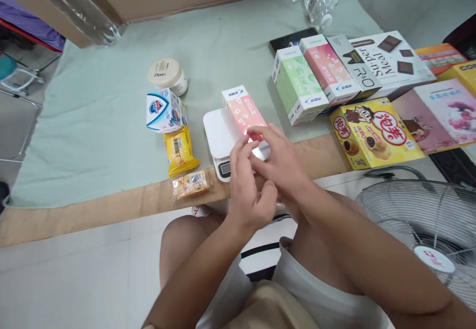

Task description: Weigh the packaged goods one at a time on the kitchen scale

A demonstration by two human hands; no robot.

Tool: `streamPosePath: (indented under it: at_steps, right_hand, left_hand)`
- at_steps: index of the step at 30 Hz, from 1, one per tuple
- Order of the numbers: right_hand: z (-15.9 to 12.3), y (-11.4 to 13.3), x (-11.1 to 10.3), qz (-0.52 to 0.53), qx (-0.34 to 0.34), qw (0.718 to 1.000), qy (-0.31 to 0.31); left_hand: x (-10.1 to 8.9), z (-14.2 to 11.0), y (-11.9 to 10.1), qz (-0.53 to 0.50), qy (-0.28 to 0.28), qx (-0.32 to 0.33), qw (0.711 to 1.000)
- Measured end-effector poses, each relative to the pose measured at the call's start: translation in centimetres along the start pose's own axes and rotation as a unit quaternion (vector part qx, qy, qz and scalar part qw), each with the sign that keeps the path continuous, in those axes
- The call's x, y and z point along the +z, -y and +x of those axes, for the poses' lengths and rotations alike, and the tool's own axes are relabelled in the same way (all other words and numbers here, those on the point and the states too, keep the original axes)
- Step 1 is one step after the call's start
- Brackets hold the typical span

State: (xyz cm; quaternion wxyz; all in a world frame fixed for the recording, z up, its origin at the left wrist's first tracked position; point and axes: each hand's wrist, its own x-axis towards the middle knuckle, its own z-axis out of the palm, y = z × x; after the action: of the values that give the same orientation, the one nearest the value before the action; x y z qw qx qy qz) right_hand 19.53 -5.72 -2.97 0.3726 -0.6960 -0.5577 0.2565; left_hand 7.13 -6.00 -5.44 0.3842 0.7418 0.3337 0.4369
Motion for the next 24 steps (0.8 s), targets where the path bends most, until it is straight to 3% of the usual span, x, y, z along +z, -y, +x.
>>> streamPosePath:
  at_steps: [3, 6, 9, 13, 18, 24]
  right_hand:
    - [-2.4, -0.5, -2.2, -0.039, -0.055, 0.996, -0.065]
    - [-6.1, -0.5, -4.7, -0.109, -0.071, 0.987, -0.095]
    - [-9.8, -0.9, -6.5, -0.179, -0.033, 0.978, -0.102]
    - [-13.0, -2.8, -7.2, -0.252, 0.03, 0.961, -0.107]
    - [-12.9, -5.4, -6.4, -0.215, 0.066, 0.966, -0.126]
    - [-11.4, -7.3, -6.3, -0.18, 0.072, 0.976, -0.102]
  left_hand:
    - [1.4, -0.4, -0.5, -0.026, -0.018, 0.047, 0.998]
    - [2.9, -1.1, -1.1, -0.072, -0.005, 0.029, 0.997]
    - [4.3, -2.1, -1.5, -0.109, 0.054, 0.015, 0.992]
    - [6.2, -4.0, -1.5, -0.105, 0.141, 0.009, 0.984]
    - [7.6, -4.5, -0.7, -0.081, 0.195, -0.007, 0.977]
    - [7.4, -2.7, -0.6, -0.051, 0.244, -0.073, 0.966]
